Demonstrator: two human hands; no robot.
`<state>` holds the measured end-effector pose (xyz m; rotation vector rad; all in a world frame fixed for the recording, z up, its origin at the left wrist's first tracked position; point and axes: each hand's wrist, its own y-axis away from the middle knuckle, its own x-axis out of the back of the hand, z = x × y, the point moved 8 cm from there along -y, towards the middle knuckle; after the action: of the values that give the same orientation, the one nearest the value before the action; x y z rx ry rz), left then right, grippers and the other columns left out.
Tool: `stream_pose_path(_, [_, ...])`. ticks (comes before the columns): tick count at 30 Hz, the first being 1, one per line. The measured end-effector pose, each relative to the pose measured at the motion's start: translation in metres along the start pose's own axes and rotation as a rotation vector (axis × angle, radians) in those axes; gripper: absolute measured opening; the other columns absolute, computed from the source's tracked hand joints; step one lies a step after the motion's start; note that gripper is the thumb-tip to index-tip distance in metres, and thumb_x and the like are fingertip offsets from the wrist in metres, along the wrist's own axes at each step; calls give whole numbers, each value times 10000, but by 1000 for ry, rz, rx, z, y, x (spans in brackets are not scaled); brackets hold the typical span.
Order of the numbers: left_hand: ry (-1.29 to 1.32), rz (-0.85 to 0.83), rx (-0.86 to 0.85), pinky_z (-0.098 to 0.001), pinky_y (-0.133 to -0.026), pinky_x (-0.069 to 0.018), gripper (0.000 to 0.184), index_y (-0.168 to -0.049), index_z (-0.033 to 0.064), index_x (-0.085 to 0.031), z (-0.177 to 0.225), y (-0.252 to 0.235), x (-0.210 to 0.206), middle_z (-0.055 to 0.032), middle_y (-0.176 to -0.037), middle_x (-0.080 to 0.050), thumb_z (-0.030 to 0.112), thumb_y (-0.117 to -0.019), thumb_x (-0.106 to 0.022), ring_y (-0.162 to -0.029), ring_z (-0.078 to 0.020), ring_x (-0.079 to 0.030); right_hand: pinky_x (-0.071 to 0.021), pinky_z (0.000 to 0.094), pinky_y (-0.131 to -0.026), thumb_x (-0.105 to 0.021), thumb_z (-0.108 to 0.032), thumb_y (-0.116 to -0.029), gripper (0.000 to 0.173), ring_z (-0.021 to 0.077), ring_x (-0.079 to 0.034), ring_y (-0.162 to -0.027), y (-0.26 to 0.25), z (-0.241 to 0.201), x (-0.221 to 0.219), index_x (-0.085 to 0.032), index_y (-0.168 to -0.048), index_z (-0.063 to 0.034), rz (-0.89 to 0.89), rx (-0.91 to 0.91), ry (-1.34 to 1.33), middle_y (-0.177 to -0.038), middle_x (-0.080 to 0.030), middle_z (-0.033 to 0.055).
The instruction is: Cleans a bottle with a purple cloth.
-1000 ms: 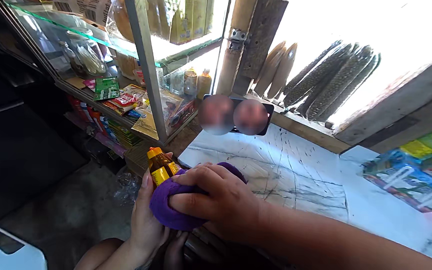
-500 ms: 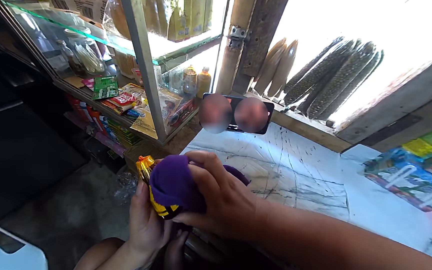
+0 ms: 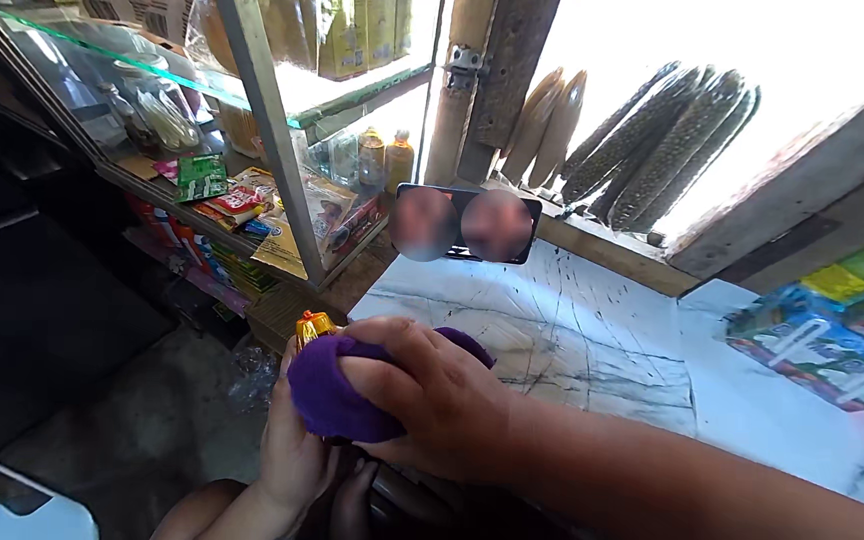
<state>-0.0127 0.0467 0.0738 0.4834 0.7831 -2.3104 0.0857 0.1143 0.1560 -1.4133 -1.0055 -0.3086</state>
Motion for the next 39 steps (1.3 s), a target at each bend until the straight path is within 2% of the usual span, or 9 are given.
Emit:
stream_pose_path(6, [20,89,49,-251,-889,-579,489,-1224,129,-617,-1,-3,4,20,-1055,-734,462,-1094,-282,-1017,-67,-694,-591,396,-822,-708,-170,-906,328,288,-683,-1068,-1,-8,3,-688,-1233,-158,-1,54,95,-1199,-686,134])
stream_pose_path(10, [173,-15,65,-234,-859,-568,566,-1255,135,-661,-3,-4,-2,2,-1015,-727,591,-927,-586,-947,-74,-696,-579,382,-769,-609,-66,-954,243,265,-689,-992,0,-17,5,-710,-1149,-172,19,114,137,-1096,-698,102])
stream_pose_path(15, [215,-48,-29,-227,-849,-565,496,-1234,124,-664,5,-6,-4,3,-1011,-719,528,-959,-578,-919,-76,-691,-574,366,-798,-618,-76,-962,213,251,-682,-1012,0,-18,10,-698,-1140,-161,59,122,74,-1082,-693,98])
stream_pose_path(19, [262,-111,-87,-244,-834,-582,440,-1224,168,-696,15,-2,-7,5,-1064,-740,513,-989,-555,-950,-73,-706,-583,369,-885,-737,-263,-924,388,265,-668,-1127,-2,-9,13,-632,-1252,-83,96,47,30,-1263,-652,157])
stream_pose_path(22, [296,-158,-118,-273,-945,-561,387,-1195,167,-721,20,1,-17,8,-1113,-750,460,-989,-576,-1058,-77,-699,-550,365,-988,-708,-576,-881,739,281,-605,-1253,0,-2,6,-573,-1332,-7,50,11,20,-1416,-545,218])
stream_pose_path(24, [286,-153,-126,-280,-974,-546,382,-1206,167,-714,19,1,-16,8,-1131,-745,452,-989,-580,-1091,-79,-686,-522,383,-1032,-724,-606,-850,824,302,-560,-1317,1,-1,1,-537,-1371,4,-11,6,12,-1478,-496,231])
stream_pose_path(30, [130,-139,-50,-268,-961,-548,432,-1200,223,-705,6,3,-6,44,-1144,-730,539,-1011,-480,-1098,-60,-672,-564,419,-957,-794,-308,-862,531,313,-622,-1220,0,-6,4,-612,-1308,-85,17,65,-5,-1337,-618,185])
stream_pose_path(33, [121,-22,38,-226,-902,-559,471,-1062,227,-757,1,0,-5,65,-1022,-752,581,-999,-453,-1006,-24,-689,-573,398,-893,-722,-220,-911,354,296,-661,-1139,0,-12,6,-660,-1246,-122,7,110,25,-1256,-673,149])
stream_pose_path(39, [175,-28,84,-188,-825,-562,528,-1089,108,-705,-3,-7,-6,4,-974,-740,569,-990,-468,-913,-56,-705,-573,378,-836,-573,-66,-989,224,271,-680,-1082,0,-23,9,-710,-1133,-172,47,170,46,-1142,-712,98])
